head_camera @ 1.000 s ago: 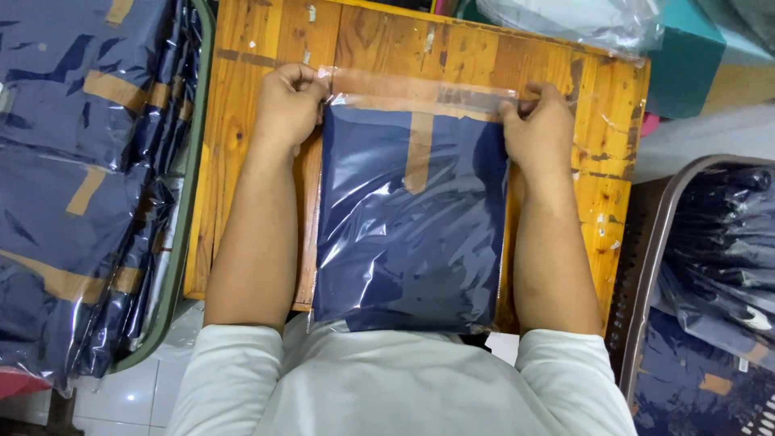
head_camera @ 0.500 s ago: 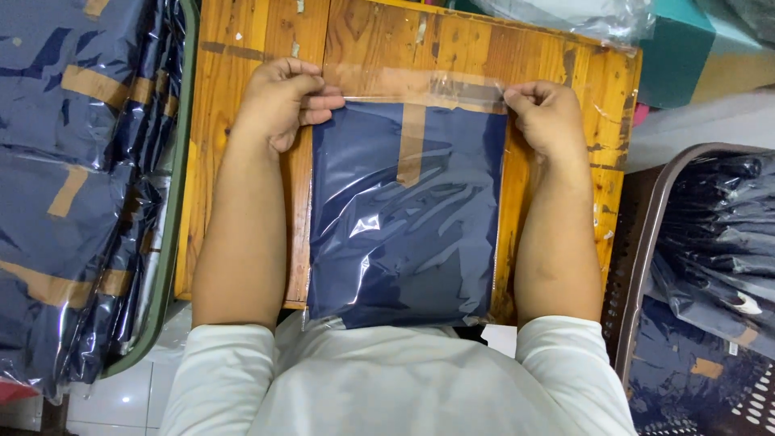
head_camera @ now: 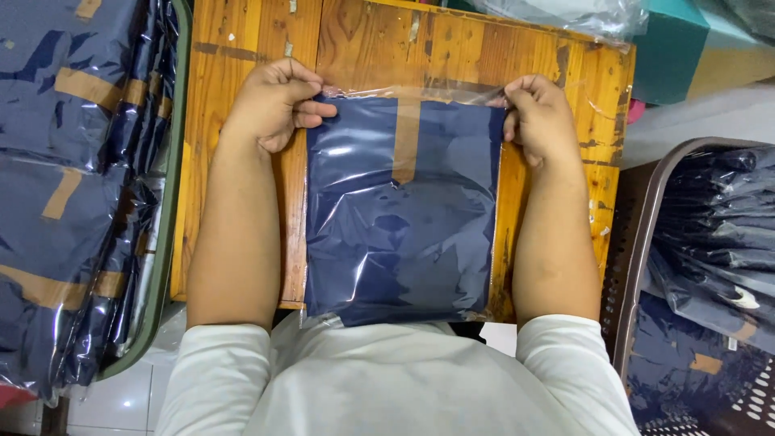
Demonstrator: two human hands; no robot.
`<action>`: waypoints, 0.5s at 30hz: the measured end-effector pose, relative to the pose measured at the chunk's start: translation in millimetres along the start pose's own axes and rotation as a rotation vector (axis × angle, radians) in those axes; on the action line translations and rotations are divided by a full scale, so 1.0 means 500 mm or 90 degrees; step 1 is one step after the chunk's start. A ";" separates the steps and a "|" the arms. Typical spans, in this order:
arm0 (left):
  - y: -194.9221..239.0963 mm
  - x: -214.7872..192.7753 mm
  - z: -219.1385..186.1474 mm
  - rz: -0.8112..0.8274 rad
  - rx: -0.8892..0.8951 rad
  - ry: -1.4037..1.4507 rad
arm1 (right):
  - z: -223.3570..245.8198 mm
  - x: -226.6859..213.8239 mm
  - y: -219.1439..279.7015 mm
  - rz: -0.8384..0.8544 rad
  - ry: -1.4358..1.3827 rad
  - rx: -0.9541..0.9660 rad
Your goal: Placing a folded blue shirt into a plastic bag and sealing it for packaging.
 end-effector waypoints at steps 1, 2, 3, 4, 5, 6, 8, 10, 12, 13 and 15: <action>-0.003 0.001 0.002 0.010 0.002 0.002 | -0.016 -0.005 -0.015 0.014 -0.040 0.000; -0.006 0.002 0.005 0.021 0.005 0.005 | -0.033 -0.011 -0.030 0.028 -0.080 0.000; -0.007 0.003 0.005 0.021 0.004 0.005 | -0.038 -0.016 -0.029 0.028 -0.080 0.001; -0.008 0.003 0.006 0.015 0.001 0.004 | -0.035 -0.016 -0.028 0.070 -0.061 -0.050; -0.008 0.003 0.006 0.010 -0.001 0.005 | -0.031 -0.014 -0.027 0.112 -0.042 -0.101; 0.000 0.010 -0.003 0.010 -0.001 0.005 | -0.021 -0.011 -0.021 0.112 -0.042 -0.101; 0.019 0.019 -0.016 -0.019 -0.010 -0.094 | -0.006 -0.005 -0.009 0.099 -0.014 -0.090; 0.035 0.033 -0.025 -0.044 -0.013 -0.136 | -0.017 -0.008 -0.022 0.090 -0.021 -0.079; 0.045 0.041 -0.031 -0.070 -0.015 -0.178 | -0.033 -0.014 -0.035 0.083 -0.027 -0.068; 0.046 0.042 -0.033 -0.086 -0.008 -0.206 | -0.041 -0.018 -0.041 0.077 -0.028 -0.077; 0.043 0.042 -0.030 -0.102 -0.003 -0.234 | -0.056 -0.025 -0.050 0.070 -0.030 -0.085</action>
Point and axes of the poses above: each hand's wrist, its own y-axis away from the middle knuckle, its own x-axis out of the palm, z = x × y, the point moved 5 cm from there along -y, towards the middle knuckle, and after that the axes turned 4 degrees about -x, right-handed, at the moved point
